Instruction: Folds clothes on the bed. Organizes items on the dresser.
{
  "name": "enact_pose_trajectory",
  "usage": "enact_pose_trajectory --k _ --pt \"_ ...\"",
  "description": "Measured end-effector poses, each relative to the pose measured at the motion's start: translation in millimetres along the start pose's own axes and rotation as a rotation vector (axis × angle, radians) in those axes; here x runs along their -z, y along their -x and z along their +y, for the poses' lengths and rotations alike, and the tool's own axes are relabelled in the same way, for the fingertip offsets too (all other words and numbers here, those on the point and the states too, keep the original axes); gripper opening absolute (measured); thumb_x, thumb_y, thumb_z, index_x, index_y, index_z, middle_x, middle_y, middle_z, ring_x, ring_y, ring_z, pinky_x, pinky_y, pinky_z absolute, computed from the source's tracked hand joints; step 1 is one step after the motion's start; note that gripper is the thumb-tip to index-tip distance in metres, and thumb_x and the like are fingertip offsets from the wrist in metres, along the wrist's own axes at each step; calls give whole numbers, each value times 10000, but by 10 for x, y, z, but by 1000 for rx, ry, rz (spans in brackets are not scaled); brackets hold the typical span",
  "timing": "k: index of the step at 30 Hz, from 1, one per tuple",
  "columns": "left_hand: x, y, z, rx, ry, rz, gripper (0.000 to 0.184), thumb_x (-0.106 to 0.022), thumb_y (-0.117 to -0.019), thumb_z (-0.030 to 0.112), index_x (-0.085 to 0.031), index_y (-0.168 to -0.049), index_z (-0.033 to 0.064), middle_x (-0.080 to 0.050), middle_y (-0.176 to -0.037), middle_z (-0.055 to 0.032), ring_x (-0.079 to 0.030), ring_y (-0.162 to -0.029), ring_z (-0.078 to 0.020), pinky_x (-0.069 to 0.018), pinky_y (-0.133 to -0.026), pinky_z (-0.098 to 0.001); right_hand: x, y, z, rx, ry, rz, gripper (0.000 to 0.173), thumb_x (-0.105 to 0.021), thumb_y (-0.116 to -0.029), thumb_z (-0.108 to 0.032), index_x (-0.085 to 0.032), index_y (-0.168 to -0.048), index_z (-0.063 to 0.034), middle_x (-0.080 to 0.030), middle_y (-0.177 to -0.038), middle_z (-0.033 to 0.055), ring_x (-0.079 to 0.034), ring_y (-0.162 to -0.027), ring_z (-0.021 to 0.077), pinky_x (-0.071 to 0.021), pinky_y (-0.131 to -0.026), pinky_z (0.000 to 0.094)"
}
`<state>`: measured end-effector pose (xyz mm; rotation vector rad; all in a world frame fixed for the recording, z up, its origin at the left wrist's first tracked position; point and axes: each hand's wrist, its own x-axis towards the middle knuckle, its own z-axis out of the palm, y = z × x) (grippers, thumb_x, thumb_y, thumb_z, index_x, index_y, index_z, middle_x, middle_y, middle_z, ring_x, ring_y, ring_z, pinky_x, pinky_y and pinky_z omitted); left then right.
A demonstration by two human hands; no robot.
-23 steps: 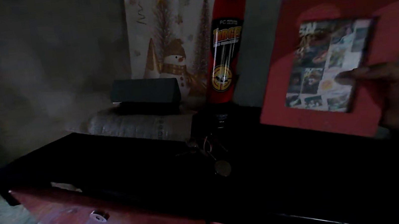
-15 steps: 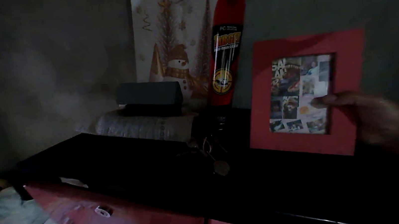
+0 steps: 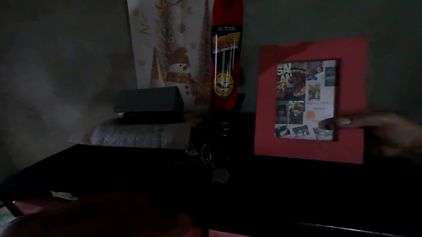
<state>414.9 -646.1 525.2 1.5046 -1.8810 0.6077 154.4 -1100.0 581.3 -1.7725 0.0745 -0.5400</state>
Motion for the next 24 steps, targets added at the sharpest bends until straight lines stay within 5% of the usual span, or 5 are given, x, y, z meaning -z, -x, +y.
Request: enact_pose_trajectory --k 1,3,10,16,24 --pt "19 -232 250 106 57 -47 187 -632 -997 83 -778 -1104 126 -746 -1074 8 -659 -1007 -41 -521 -902 -237 12 7 5 9 -9 0 251 -802 -813 -351 -756 -1011 -204 -771 -933 0 -732 -832 75 -619 -746 246" --pt "-7 -437 281 -10 125 -65 205 -585 -1019 118 -747 -1129 53 -743 -1024 -84 -681 -947 -99 -549 -825 -253 -10 29 -22 15 14 14 243 -794 -825 -346 -736 -1027 -224 -771 -926 -24 -730 -813 55 -619 -731 227" --pt "-96 -538 222 -119 103 -70 237 -528 -1059 166 -720 -1184 106 -715 -991 -32 -642 -880 -59 -523 -756 -205 -81 -3 -59 40 -15 23 120 -755 -839 -205 -743 -959 -204 -772 -873 -8 -726 -743 52 -615 -675 216" --pt "-132 -588 131 -127 2 -81 267 -500 -1071 247 -696 -1240 180 -704 -1038 38 -626 -931 11 -515 -817 -172 -80 -78 -46 39 -1 2 166 -804 -797 -262 -745 -948 -224 -768 -875 -35 -720 -758 37 -613 -690 213" --pt "-11 -705 179 -38 -167 -38 249 -523 -1050 273 -739 -1155 208 -689 -980 148 -592 -832 110 -499 -711 -81 -64 -78 -43 69 -20 18 205 -824 -779 -297 -750 -951 -214 -767 -864 -10 -728 -758 64 -621 -691 244"
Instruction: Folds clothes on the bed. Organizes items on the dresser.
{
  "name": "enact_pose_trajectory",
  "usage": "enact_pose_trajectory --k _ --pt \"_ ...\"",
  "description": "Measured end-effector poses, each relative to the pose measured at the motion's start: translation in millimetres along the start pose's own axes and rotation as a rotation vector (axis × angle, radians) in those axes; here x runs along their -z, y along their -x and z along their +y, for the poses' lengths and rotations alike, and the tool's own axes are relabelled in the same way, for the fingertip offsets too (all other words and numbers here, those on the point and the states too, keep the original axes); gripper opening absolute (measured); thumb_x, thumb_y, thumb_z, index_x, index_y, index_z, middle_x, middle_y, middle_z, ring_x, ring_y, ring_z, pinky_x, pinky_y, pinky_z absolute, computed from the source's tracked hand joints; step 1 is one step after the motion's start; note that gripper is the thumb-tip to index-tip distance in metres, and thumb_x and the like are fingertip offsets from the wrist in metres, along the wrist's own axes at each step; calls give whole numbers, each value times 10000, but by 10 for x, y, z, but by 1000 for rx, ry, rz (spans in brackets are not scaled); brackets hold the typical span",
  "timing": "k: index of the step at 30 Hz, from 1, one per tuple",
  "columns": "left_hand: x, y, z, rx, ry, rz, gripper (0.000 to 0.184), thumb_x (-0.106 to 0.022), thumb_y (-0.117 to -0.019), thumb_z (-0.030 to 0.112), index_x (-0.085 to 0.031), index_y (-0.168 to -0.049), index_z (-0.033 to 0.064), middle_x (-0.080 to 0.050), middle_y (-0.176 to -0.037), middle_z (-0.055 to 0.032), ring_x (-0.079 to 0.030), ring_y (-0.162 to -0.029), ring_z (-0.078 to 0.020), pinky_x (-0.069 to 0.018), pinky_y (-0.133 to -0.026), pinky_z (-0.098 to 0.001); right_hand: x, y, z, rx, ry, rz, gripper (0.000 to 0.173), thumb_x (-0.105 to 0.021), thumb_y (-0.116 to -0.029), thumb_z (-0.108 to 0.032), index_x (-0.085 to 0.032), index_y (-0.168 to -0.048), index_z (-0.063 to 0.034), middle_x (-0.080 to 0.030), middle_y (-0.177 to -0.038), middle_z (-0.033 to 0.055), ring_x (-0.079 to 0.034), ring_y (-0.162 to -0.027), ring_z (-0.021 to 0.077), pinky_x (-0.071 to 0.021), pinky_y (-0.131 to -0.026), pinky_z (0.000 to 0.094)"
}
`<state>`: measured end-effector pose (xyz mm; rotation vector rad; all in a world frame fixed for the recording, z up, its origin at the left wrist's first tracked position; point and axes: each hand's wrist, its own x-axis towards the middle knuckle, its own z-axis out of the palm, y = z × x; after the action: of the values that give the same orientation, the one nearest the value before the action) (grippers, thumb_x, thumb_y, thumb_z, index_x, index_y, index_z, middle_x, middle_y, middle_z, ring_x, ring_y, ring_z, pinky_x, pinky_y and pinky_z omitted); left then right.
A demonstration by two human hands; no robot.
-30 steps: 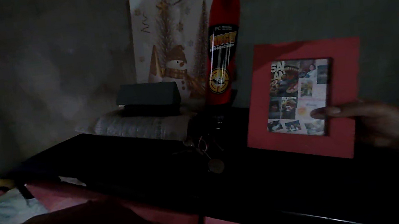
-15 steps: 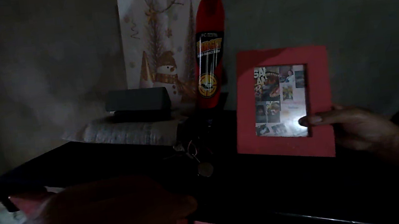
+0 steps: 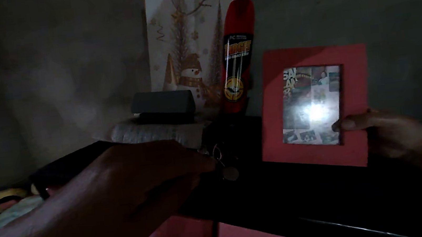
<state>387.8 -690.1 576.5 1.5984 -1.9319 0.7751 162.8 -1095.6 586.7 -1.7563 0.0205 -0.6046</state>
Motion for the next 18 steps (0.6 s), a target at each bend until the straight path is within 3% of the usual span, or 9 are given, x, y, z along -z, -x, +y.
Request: enact_pose_trajectory --k 2,6,9,11,15,18 --pt "17 23 18 21 -4 -12 245 -527 -1047 274 -738 -1150 203 -691 -980 135 -594 -841 99 -502 -730 -99 13 18 -18 31 0 -34 237 -829 -784 -291 -751 -992 -210 -769 -898 -6 -731 -793 67 -626 -728 254" --pt "24 115 13 34 -19 -21 253 -528 -1045 277 -735 -1173 209 -703 -1004 103 -617 -878 66 -523 -768 -147 -24 42 -59 34 29 12 200 -803 -783 -255 -745 -970 -210 -768 -859 -8 -729 -755 67 -622 -695 248" --pt "-12 212 -69 6 11 -2 263 -520 -1062 299 -715 -1228 238 -708 -1033 98 -624 -888 52 -520 -765 -163 -45 62 -83 34 56 66 107 -716 -815 -186 -743 -915 -213 -766 -827 -26 -717 -724 45 -612 -671 222" --pt "-6 232 -38 17 43 -7 261 -536 -1052 279 -722 -1219 205 -722 -1031 66 -635 -893 28 -528 -778 -186 -61 68 -104 23 76 91 99 -686 -821 -164 -740 -892 -208 -765 -812 -31 -713 -708 40 -606 -659 215" --pt "-3 257 15 19 68 -25 269 -525 -1050 248 -726 -1203 154 -722 -1035 27 -636 -913 7 -527 -788 -188 -36 73 -111 16 54 45 127 -724 -825 -182 -733 -948 -216 -774 -859 -26 -728 -745 48 -619 -684 226" --pt "-3 270 19 17 41 -22 262 -529 -1049 255 -722 -1204 168 -718 -1032 37 -635 -902 18 -526 -786 -178 47 79 -70 22 4 -43 177 -795 -824 -281 -759 -990 -228 -780 -915 -19 -736 -794 57 -624 -710 233"
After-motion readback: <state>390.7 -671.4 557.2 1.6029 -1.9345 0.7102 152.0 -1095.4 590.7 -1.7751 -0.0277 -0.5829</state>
